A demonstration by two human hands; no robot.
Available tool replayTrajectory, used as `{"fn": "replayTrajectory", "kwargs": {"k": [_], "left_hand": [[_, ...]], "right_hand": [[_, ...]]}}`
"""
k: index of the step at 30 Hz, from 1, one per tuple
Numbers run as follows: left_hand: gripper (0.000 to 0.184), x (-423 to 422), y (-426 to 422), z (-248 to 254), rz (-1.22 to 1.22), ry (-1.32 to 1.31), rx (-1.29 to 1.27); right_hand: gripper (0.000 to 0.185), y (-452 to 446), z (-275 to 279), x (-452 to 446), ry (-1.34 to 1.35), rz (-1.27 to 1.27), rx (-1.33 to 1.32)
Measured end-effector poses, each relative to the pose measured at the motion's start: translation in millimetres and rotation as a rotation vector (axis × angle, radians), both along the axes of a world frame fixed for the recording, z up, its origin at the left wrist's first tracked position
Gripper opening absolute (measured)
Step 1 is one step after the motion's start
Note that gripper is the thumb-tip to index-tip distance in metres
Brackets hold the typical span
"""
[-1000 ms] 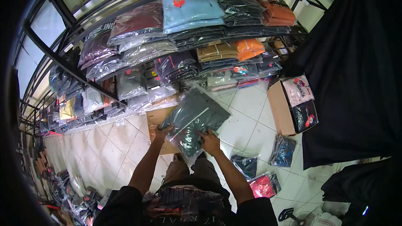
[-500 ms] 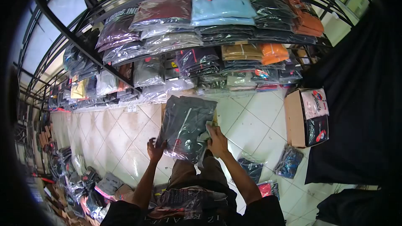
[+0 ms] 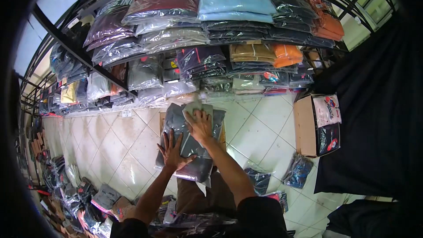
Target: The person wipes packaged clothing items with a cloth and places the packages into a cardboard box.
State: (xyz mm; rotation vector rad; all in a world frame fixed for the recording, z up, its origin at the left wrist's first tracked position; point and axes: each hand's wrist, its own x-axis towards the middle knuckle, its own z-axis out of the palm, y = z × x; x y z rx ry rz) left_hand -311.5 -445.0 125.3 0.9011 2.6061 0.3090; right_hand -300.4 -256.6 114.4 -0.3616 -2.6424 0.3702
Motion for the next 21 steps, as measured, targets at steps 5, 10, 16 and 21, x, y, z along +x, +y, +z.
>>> {"fn": "replayTrajectory", "kwargs": {"k": [5,10,16,21], "left_hand": [[0.120,-1.2,0.2,-5.4,0.054,-0.061,0.039],[0.120,0.1,0.3,-7.9,0.061,-0.040,0.062],[0.121,-2.0,3.6,-2.1,0.055,-0.075,0.037],[0.118,-4.0,3.5,-6.5,0.046,-0.031,0.014]], "right_hand": [[0.069,57.0,-43.3,49.2,-0.140,-0.235,-0.273],[0.048,120.4,-18.9,84.0,-0.027,-0.510,-0.224],[0.047,7.7,0.1,-17.2,0.010,0.112,-0.277],[0.042,-0.9,-26.8,-56.7,-0.057,0.479,-0.110]]}}
